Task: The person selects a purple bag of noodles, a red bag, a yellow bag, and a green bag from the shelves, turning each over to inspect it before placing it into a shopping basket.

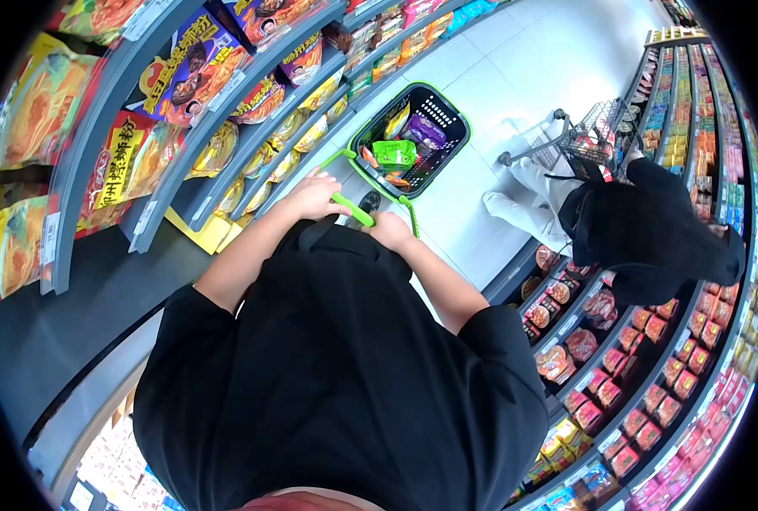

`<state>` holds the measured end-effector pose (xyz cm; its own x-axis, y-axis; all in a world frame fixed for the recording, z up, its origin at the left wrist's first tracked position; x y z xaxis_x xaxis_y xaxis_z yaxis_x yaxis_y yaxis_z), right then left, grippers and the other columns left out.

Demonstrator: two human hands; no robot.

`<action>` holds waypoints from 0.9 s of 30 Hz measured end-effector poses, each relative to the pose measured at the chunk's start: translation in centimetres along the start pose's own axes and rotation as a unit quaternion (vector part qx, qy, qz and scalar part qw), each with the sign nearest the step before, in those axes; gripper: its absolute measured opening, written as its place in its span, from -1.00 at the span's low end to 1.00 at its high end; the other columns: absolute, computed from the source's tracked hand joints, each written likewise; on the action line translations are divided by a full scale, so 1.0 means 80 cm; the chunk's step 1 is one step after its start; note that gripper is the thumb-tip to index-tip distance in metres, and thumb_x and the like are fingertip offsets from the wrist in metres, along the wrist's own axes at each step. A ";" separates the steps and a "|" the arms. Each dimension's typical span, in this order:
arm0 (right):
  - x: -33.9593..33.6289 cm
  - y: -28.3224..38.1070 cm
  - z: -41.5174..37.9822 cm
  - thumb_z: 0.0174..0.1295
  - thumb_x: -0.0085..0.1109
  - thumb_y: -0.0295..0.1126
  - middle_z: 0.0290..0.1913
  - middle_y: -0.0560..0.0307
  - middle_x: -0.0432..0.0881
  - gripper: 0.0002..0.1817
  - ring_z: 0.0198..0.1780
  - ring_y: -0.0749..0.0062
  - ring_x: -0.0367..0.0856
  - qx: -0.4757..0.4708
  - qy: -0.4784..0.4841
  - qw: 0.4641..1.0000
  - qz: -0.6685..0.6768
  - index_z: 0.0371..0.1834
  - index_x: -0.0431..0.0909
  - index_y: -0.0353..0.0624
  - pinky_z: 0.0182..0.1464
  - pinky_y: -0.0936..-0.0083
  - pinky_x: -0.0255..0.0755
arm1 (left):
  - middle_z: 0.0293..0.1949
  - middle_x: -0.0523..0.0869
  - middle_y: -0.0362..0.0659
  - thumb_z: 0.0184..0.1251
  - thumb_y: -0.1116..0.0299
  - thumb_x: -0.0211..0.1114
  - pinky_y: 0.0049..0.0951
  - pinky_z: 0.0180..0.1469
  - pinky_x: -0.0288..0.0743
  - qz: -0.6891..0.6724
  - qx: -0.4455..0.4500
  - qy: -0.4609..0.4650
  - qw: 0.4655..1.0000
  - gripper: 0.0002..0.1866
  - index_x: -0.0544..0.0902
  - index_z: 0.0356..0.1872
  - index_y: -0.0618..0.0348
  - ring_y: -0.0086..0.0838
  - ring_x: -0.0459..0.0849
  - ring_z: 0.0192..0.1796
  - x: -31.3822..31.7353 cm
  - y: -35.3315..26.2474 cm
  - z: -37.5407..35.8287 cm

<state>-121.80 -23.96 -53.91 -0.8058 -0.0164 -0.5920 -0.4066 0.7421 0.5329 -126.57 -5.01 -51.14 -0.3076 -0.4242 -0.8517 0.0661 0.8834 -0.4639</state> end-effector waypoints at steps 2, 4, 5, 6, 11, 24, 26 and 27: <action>0.015 0.003 -0.009 0.23 0.25 0.15 -0.11 -0.28 0.77 -0.42 0.00 -0.14 0.75 0.024 -0.001 1.000 -0.016 -0.04 0.78 -0.18 0.14 0.09 0.58 | -0.16 0.72 -0.02 0.27 -0.39 0.28 0.09 0.54 0.15 -0.003 -0.008 0.017 1.000 -0.31 0.70 -0.28 0.19 -0.08 0.63 0.14 0.006 0.006 -0.014; 0.027 0.012 -0.018 0.15 0.24 0.20 -0.06 -0.26 0.78 -0.41 0.02 -0.10 0.76 0.075 0.002 0.997 -0.035 -0.01 0.80 -0.04 0.19 0.12 0.59 | -0.15 0.74 -0.01 0.23 -0.42 0.28 0.12 0.54 0.15 -0.008 -0.014 0.020 1.000 -0.28 0.73 -0.27 0.19 -0.07 0.63 0.16 0.018 0.013 -0.031; 0.037 0.015 -0.019 0.15 0.24 0.20 -0.06 -0.26 0.78 -0.41 0.02 -0.10 0.76 0.074 -0.004 0.996 -0.038 -0.01 0.80 -0.04 0.19 0.12 0.59 | -0.14 0.76 0.00 0.20 -0.45 0.29 0.15 0.55 0.15 -0.017 -0.021 0.030 0.999 -0.26 0.75 -0.25 0.19 -0.06 0.64 0.18 0.026 0.018 -0.040; 0.052 0.014 -0.019 0.16 0.24 0.19 -0.06 -0.25 0.78 -0.42 0.02 -0.10 0.76 0.095 -0.010 0.994 -0.049 -0.01 0.80 -0.05 0.19 0.12 0.59 | -0.11 0.77 0.02 0.21 -0.46 0.27 0.17 0.55 0.14 -0.014 -0.018 0.030 0.999 -0.23 0.76 -0.22 0.20 -0.05 0.64 0.20 0.031 0.020 -0.049; 0.134 0.016 -0.036 0.17 0.24 0.14 -0.03 -0.27 0.77 -0.42 0.06 -0.11 0.75 0.153 -0.009 0.988 -0.026 -0.04 0.79 -0.17 0.21 0.10 0.58 | 0.02 0.79 0.00 0.22 -0.50 0.22 0.21 0.56 0.10 0.029 -0.022 0.098 0.995 -0.17 0.80 -0.06 0.20 -0.09 0.63 0.27 0.067 0.022 -0.095; 0.309 0.071 -0.126 0.16 0.20 0.08 -0.06 -0.32 0.76 -0.45 0.03 -0.17 0.75 0.183 -0.037 0.982 -0.028 -0.11 0.80 -0.21 0.16 0.10 0.58 | -0.05 0.81 0.07 0.20 -0.53 0.19 0.21 0.55 0.08 0.032 -0.030 0.167 0.985 -0.16 0.83 -0.12 0.16 -0.04 0.67 0.23 0.170 0.007 -0.265; 0.336 0.076 -0.144 0.18 0.18 0.08 -0.06 -0.32 0.76 -0.45 0.05 -0.16 0.74 0.181 -0.033 0.983 -0.022 -0.11 0.80 -0.20 0.16 0.10 0.58 | -0.04 0.81 0.07 0.19 -0.54 0.19 0.20 0.56 0.09 0.026 -0.035 0.176 0.983 -0.16 0.83 -0.11 0.16 -0.04 0.68 0.22 0.186 -0.003 -0.293; 0.359 0.069 -0.140 0.19 0.16 0.08 -0.05 -0.31 0.76 -0.45 0.07 -0.17 0.73 0.175 -0.018 0.984 -0.038 -0.11 0.80 -0.20 0.17 0.09 0.57 | -0.02 0.81 0.07 0.21 -0.51 0.19 0.19 0.56 0.09 0.025 -0.042 0.186 0.981 -0.18 0.84 -0.10 0.15 -0.04 0.68 0.22 0.194 -0.004 -0.307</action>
<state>-152.03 -27.85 -61.18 -0.7600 -0.0615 -0.6470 -0.2874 0.9247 0.2497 -154.69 -6.97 -58.24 -0.6318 -0.2928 -0.7178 0.0151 0.9211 -0.3890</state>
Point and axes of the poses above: each hand's wrist, its own z-axis towards the middle knuckle, its own x-axis out of the palm, y = z × x, the point moved 6 cm from there along z, towards the middle knuckle
